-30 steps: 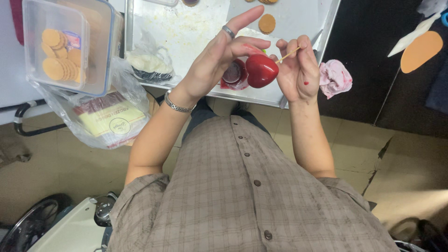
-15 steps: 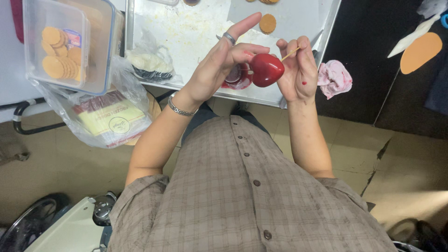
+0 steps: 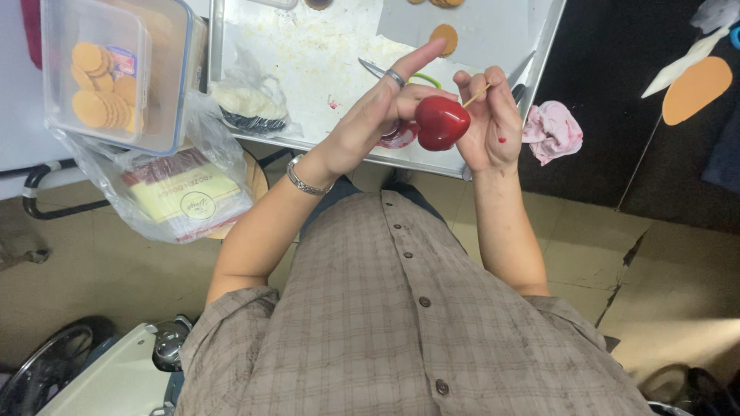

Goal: The person retrieves a white heart-shaped confection from a small freezer, inserts a wooden skewer stick into it, and dips and rotates it in a container of red glaze to coat its surface. The person then carries the coated heart and places it with other finished hearts on a tray.

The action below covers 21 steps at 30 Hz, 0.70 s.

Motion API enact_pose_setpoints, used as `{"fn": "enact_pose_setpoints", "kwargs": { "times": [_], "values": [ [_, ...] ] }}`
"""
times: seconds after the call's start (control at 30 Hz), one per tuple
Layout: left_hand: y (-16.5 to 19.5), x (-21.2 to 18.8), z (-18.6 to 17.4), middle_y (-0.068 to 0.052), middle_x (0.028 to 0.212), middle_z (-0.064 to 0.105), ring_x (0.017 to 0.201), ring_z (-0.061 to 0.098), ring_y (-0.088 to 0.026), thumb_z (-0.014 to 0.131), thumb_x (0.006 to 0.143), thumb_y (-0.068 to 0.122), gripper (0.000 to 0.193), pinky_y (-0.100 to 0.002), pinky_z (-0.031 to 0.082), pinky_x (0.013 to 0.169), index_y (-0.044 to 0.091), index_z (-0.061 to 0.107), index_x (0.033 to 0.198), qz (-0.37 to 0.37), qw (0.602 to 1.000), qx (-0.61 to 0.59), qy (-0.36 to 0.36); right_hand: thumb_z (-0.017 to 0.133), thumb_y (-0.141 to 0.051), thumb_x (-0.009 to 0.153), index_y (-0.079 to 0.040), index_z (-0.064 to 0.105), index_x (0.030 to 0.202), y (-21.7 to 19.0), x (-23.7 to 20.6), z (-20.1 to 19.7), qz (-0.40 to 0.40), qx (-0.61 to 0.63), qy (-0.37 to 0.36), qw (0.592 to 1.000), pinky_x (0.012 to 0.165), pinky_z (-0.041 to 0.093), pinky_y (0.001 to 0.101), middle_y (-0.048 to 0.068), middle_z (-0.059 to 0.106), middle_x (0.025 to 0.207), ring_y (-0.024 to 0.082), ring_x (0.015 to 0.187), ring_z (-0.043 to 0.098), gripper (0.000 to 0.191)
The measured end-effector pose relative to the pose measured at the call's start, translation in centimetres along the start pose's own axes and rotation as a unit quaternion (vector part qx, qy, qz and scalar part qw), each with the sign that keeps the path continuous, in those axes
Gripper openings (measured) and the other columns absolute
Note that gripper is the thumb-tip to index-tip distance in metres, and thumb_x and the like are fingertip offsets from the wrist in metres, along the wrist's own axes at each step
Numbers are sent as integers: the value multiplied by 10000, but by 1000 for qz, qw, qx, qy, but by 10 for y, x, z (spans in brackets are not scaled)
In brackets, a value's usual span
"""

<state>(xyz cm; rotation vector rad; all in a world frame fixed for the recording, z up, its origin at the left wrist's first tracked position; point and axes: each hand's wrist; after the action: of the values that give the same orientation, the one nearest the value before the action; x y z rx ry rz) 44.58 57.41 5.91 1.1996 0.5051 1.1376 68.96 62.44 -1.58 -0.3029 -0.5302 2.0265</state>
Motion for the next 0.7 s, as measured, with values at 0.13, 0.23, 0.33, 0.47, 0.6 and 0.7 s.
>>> {"fn": "enact_pose_setpoints", "kwargs": {
  "times": [0.13, 0.23, 0.33, 0.47, 0.6, 0.7],
  "values": [
    [2, -3, 1, -102, 1690, 259, 1240, 534, -121, 171, 1129, 516, 777, -285, 461, 931, -11, 716, 1303, -19, 1000, 10, 2, 420, -188, 1156, -102, 524, 1173, 1, 0, 3, 12, 20, -23, 999, 1104, 517, 454, 50, 620, 1009, 214, 1322, 526, 136],
    [5, -2, 2, -102, 1693, 245, 1333, 509, -134, 196, 1155, 529, 769, -307, 459, 1073, -14, 716, 1320, -5, 1000, 14, 4, 405, -190, 1160, -100, 521, 1160, 3, 0, 2, 17, 33, -29, 999, 1118, 513, 474, 55, 637, 1042, 211, 1318, 532, 146],
    [9, -2, 2, -98, 1650, 196, 1270, 542, -169, 257, 1087, 588, 734, -355, 499, 1033, -18, 641, 1240, 14, 999, 41, 5, 396, -180, 1156, -100, 519, 1179, 3, -1, -1, 17, 31, -23, 999, 1133, 503, 474, 64, 643, 1040, 214, 1340, 524, 149],
    [8, -15, 1, -120, 1401, 589, 1307, 537, -212, 319, 1049, 663, 899, -382, 424, 1130, -11, 141, 1616, -36, 993, 103, 41, 386, -173, 1145, -89, 523, 1240, 1, -3, -8, 15, 25, -20, 999, 1102, 504, 490, 69, 647, 1084, 226, 1347, 519, 187],
    [-9, -38, -5, -90, 1317, 702, 1442, 487, -269, 274, 1078, 648, 861, -428, 309, 1279, 8, 115, 1632, -18, 954, 289, 77, 379, -183, 1160, -101, 523, 1244, 0, -8, -14, 10, 19, -25, 999, 1136, 489, 497, 69, 647, 1039, 223, 1354, 517, 186],
    [-34, -61, -9, -58, 1475, 641, 1494, 425, -310, 238, 1114, 599, 775, -502, 227, 1311, 42, 123, 1642, -8, 894, 436, 105, 391, -175, 1153, -94, 533, 1226, 2, -10, -17, 12, 13, -12, 1000, 1132, 485, 492, 59, 639, 1042, 223, 1326, 524, 179]
  ]
}}
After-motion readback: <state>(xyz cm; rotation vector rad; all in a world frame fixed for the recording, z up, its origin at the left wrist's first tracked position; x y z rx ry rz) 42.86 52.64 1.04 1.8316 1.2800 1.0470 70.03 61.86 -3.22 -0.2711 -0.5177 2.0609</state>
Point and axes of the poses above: each hand's wrist, its own x-axis towards the middle knuckle, its own z-axis out of the palm, y = z × x
